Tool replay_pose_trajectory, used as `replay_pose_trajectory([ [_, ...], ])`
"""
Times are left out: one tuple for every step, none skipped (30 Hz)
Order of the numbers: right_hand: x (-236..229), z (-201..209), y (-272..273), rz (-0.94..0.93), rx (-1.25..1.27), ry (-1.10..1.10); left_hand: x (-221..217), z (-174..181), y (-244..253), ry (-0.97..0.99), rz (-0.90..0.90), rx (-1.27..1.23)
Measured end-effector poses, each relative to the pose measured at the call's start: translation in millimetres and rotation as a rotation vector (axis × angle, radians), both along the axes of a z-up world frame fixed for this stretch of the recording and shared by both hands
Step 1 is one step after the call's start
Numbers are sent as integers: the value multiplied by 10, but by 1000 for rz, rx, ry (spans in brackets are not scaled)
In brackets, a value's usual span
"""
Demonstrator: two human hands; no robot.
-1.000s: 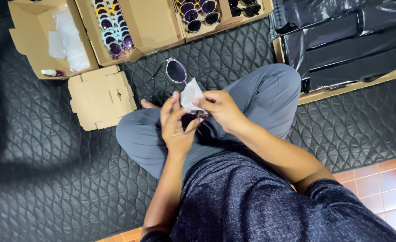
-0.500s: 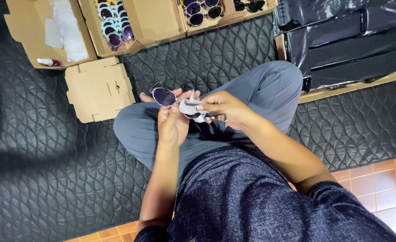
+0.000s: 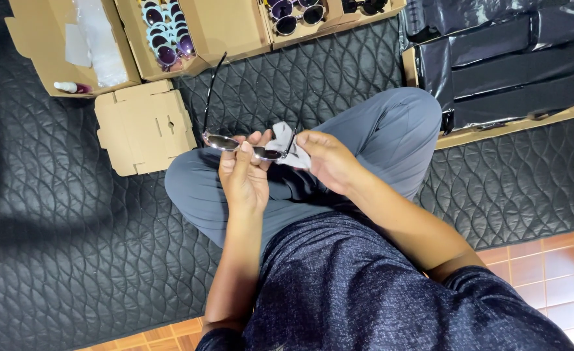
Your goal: The person sits on a mat and wipes a pair of sunglasses with a white cloth, cleaning both lenses and frames. After cleaning, the person places the sunglasses into a small plastic bag and wraps them in bubble wrap.
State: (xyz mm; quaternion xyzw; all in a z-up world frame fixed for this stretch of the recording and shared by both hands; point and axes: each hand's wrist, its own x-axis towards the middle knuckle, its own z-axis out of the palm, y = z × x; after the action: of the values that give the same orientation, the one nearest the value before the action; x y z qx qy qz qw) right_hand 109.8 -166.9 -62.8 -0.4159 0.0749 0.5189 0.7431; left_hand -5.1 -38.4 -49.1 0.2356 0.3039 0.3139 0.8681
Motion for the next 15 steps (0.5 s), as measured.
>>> replay_pose_trajectory([
  [-19,-29,-6,-1,0,2,2,4,-6,2,-1,0],
  [-27,-58,-8,-67,6,44,15,5,-8,11,8,-20],
  [-37,-87,-10,-133,12,86,26,6,-9,20,17,-41],
  [-46,-150,-25,-133,12,87,31,35,-17,20,17,-41],
  [-55,-213,-39,-185,19,108,34,63,-24,28,17,-59],
  [-58,-276,-50,-237,26,128,44,92,-28,34,18,-77],
  [-77,-332,-53,-236,26,128,50,104,-36,34,18,-77],
  [-100,-389,-58,-239,59,131,53,117,-44,46,23,-104],
  [-124,-444,-64,-243,91,135,56,130,-54,57,28,-131],
  [-106,-270,-27,-244,92,133,58,146,-52,56,26,-131],
  [-88,-95,11,-278,105,139,61,163,-49,61,37,-154],
  [-71,80,47,-311,118,146,62,180,-49,67,49,-177],
  [-46,-136,5,-312,119,144,65,178,-46,65,49,-177],
  [-26,-353,-31,-288,97,83,60,179,-41,78,55,-184],
  [-6,-570,-65,-264,76,21,54,178,-36,91,61,-191],
])
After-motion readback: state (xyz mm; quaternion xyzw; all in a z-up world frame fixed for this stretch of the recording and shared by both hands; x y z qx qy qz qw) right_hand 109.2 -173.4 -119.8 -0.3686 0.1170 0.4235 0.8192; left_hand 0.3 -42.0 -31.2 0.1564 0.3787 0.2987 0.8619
